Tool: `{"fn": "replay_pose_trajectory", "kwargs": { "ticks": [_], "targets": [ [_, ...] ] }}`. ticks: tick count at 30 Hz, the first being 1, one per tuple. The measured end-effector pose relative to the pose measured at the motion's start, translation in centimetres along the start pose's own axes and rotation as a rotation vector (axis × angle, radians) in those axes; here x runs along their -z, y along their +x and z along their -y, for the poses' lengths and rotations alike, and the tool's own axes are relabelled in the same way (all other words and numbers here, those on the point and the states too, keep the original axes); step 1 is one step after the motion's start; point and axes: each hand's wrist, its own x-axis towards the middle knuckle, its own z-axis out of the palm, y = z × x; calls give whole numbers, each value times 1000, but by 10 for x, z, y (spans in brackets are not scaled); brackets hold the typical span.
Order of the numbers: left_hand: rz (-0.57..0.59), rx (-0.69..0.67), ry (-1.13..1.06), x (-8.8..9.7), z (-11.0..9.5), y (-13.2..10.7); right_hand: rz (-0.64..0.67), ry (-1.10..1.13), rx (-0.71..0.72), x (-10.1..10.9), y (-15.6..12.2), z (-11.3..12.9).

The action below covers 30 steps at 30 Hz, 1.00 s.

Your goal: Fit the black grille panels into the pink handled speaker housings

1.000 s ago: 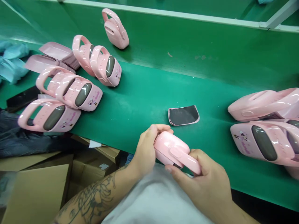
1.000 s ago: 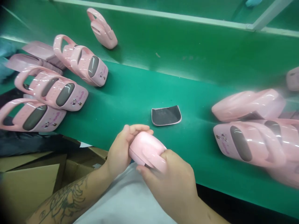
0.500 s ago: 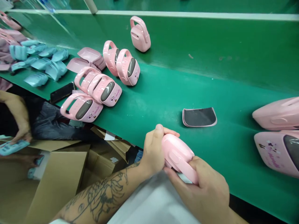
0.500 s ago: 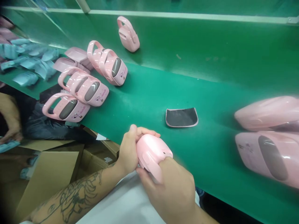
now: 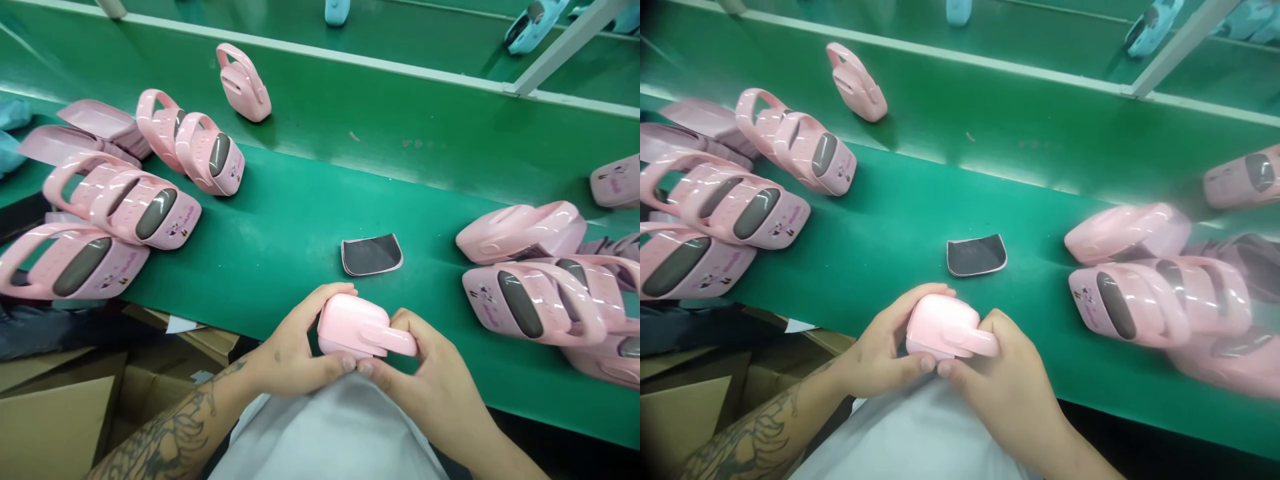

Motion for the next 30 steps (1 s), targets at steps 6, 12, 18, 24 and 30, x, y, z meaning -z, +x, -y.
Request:
{"fn": "replay_pose_trajectory", "kwargs": {
  "ticks": [6,12,18,24,30],
  "targets": [
    [-96,4,-10,-9,0,-5,38,39,-22,4,-3,2],
    [-197,75,-86,-20,-3,-9,59,139,21,7,-2,-4],
    [-199,117,-145,-21,3,-18,88,38,31,11,-2,4],
    [36,63,-147,-4,11,-16,76,-91,6,15,-7,7],
    [-42,-10,-99,-6,15,-15,41,-252,193,17,-5,16]
  ]
}}
